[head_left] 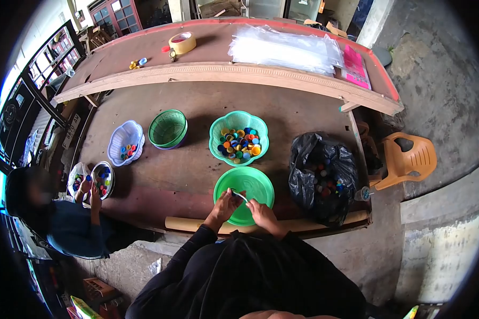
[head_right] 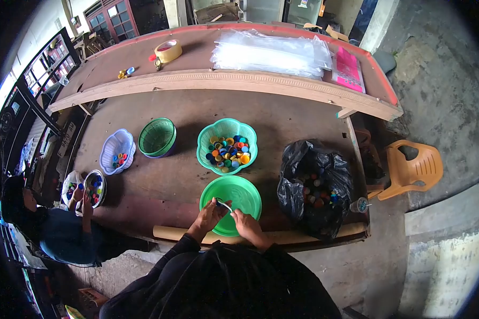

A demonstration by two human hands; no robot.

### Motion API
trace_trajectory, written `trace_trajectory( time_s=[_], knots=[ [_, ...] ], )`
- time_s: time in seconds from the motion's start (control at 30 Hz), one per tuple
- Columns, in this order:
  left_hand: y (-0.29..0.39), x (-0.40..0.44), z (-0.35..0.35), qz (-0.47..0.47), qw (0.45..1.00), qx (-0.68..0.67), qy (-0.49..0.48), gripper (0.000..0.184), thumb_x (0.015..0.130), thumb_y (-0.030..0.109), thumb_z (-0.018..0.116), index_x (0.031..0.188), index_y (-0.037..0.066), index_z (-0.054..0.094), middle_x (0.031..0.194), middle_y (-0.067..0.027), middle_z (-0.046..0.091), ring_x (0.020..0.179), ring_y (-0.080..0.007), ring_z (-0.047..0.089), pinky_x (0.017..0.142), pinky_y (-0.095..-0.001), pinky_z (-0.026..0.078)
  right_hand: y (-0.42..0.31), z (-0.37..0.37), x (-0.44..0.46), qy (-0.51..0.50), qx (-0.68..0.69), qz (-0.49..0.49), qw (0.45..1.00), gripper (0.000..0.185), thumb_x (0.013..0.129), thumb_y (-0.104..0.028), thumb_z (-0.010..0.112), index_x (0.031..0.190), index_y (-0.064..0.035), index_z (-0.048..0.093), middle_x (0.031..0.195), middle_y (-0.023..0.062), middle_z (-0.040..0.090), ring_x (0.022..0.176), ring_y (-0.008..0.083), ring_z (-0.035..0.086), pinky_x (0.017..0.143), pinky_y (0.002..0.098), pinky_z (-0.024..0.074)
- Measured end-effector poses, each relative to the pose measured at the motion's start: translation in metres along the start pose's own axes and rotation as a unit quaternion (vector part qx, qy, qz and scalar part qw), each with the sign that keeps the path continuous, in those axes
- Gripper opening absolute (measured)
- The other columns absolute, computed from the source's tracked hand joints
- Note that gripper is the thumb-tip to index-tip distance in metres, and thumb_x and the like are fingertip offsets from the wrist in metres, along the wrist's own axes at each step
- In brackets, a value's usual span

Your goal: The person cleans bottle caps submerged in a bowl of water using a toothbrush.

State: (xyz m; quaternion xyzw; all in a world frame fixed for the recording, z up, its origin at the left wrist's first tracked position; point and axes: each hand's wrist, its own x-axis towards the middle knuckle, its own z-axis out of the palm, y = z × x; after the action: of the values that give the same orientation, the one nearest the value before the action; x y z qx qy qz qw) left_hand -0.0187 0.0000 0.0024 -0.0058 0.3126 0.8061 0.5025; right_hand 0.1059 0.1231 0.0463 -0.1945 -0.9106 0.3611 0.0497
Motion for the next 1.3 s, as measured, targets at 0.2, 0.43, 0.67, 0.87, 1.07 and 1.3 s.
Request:
trace_trajectory(
  time_s=[0.2, 0.43, 0.67, 0.87, 1.07, 1.3],
  knots=[
    [0.004, -0.001, 0.004, -0.007, 1.0, 0.003, 0.0, 0.027, 0.093, 0.03, 0.044, 0.111, 0.009, 0.044, 0.11, -0.0154, 0.056, 0.098, -0.024, 0.056, 0.084, -0.0358, 0.045, -0.009, -0.011, 0.009, -0.011, -0.053, 0.01, 0.999, 0.027, 0.092, -0.032, 0.04, 0.091, -0.0067, 0.049, 0.067, 0.0209, 0.059, 0.065, 0.0405, 0.058, 0.054, 0.0503, 0.0449],
    [-0.003, 0.001, -0.024, -0.006, 0.989, 0.072, 0.129, 0.028, 0.092, 0.033, 0.045, 0.104, 0.007, 0.047, 0.099, -0.0091, 0.057, 0.085, -0.019, 0.054, 0.078, -0.0311, 0.044, 0.008, -0.008, 0.03, -0.029, -0.118, 0.053, 0.991, 0.028, 0.091, -0.033, 0.039, 0.091, -0.0085, 0.053, 0.069, 0.0185, 0.061, 0.064, 0.0382, 0.06, 0.055, 0.0491, 0.0468],
    [-0.002, 0.003, -0.031, 0.006, 0.988, 0.089, 0.125, 0.036, 0.092, 0.038, 0.044, 0.098, 0.004, 0.05, 0.08, -0.0067, 0.053, 0.072, -0.0148, 0.05, 0.063, -0.0265, 0.042, -0.006, -0.005, 0.018, -0.04, -0.11, 0.034, 0.993, 0.024, 0.092, -0.028, 0.039, 0.089, -0.0079, 0.052, 0.067, 0.0167, 0.061, 0.062, 0.0363, 0.06, 0.054, 0.0462, 0.047],
    [-0.01, 0.004, -0.037, -0.018, 0.987, 0.088, 0.13, 0.036, 0.093, 0.039, 0.041, 0.094, 0.005, 0.051, 0.077, -0.0063, 0.053, 0.066, -0.014, 0.049, 0.057, -0.0254, 0.041, 0.012, 0.006, 0.008, 0.034, -0.086, 0.005, 0.996, 0.024, 0.091, -0.03, 0.043, 0.085, -0.0076, 0.049, 0.058, 0.0176, 0.057, 0.051, 0.0354, 0.058, 0.043, 0.0453, 0.0437],
    [-0.011, 0.012, -0.062, 0.031, 0.964, 0.243, 0.101, 0.032, 0.094, 0.036, 0.041, 0.094, 0.005, 0.05, 0.074, -0.0052, 0.052, 0.062, -0.0141, 0.048, 0.057, -0.0263, 0.041, 0.002, 0.005, -0.002, 0.012, -0.075, -0.034, 0.997, 0.026, 0.091, -0.031, 0.043, 0.085, -0.0074, 0.051, 0.057, 0.0161, 0.057, 0.051, 0.0351, 0.058, 0.044, 0.046, 0.0443],
    [-0.009, 0.009, -0.017, 0.0, 0.944, 0.279, 0.177, 0.018, 0.087, 0.016, 0.056, 0.098, 0.004, 0.047, 0.085, -0.0041, 0.051, 0.069, -0.013, 0.051, 0.059, -0.0256, 0.044, 0.023, 0.008, 0.007, 0.012, -0.158, 0.004, 0.987, 0.022, 0.088, -0.026, 0.045, 0.084, -0.0075, 0.055, 0.073, 0.0156, 0.062, 0.063, 0.0317, 0.062, 0.052, 0.0429, 0.0485]
  ],
)
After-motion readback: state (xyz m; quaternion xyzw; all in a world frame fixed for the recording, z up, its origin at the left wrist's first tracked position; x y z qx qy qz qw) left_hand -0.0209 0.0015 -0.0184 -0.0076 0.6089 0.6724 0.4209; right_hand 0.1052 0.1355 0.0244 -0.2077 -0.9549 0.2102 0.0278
